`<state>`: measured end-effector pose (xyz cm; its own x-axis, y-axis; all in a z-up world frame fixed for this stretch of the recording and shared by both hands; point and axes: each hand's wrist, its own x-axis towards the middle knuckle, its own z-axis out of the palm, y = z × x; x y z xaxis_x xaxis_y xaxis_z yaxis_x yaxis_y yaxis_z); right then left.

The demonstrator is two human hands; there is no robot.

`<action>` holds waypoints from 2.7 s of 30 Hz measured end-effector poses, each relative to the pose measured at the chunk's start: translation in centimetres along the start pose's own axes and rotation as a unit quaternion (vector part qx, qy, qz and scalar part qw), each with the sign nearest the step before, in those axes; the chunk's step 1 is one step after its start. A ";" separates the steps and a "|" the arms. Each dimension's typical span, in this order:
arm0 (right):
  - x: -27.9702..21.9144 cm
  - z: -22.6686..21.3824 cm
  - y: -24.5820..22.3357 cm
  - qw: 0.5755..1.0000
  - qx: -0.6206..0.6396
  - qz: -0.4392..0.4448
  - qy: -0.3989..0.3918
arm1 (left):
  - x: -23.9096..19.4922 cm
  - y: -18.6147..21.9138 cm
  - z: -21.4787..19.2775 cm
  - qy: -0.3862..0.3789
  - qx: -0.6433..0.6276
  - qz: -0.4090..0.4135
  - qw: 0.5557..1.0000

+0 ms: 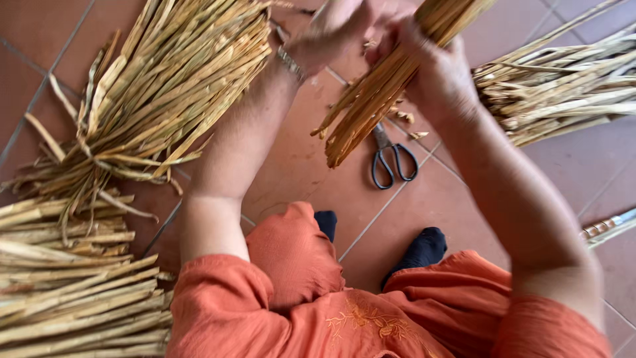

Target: The person sits on a tiled floor and processes dried plant leaves. They use scissors to trim the ends of the leaves, bundle them together, and tie the bundles with strips of the same material. Trimmed pieces accumulate on the floor.

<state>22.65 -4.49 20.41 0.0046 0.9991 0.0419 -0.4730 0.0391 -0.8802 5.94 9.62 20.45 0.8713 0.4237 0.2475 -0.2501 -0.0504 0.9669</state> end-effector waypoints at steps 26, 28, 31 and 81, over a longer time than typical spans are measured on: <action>-13.6 -37.7 -10.4 0.920 -0.148 -0.094 0.350 | 14.4 -10.8 21.6 -0.118 -0.014 -0.231 0.966; -15.2 -40.0 -9.8 0.896 -0.186 -0.083 0.395 | 17.5 -12.8 23.6 -0.116 -0.047 -0.191 0.974; -16.3 -45.0 -10.7 0.855 -0.253 -0.030 0.452 | 21.0 -17.9 26.0 -0.100 -0.062 -0.220 0.968; -14.8 -40.2 6.5 0.643 -0.744 0.033 0.180 | 14.7 -6.4 16.3 0.188 0.595 0.086 0.777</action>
<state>54.98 -18.39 -4.95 0.3578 0.9279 0.1048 0.8823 -0.2992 -0.3634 27.25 1.48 18.93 0.6277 0.5409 0.5599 0.4123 -0.8410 0.3503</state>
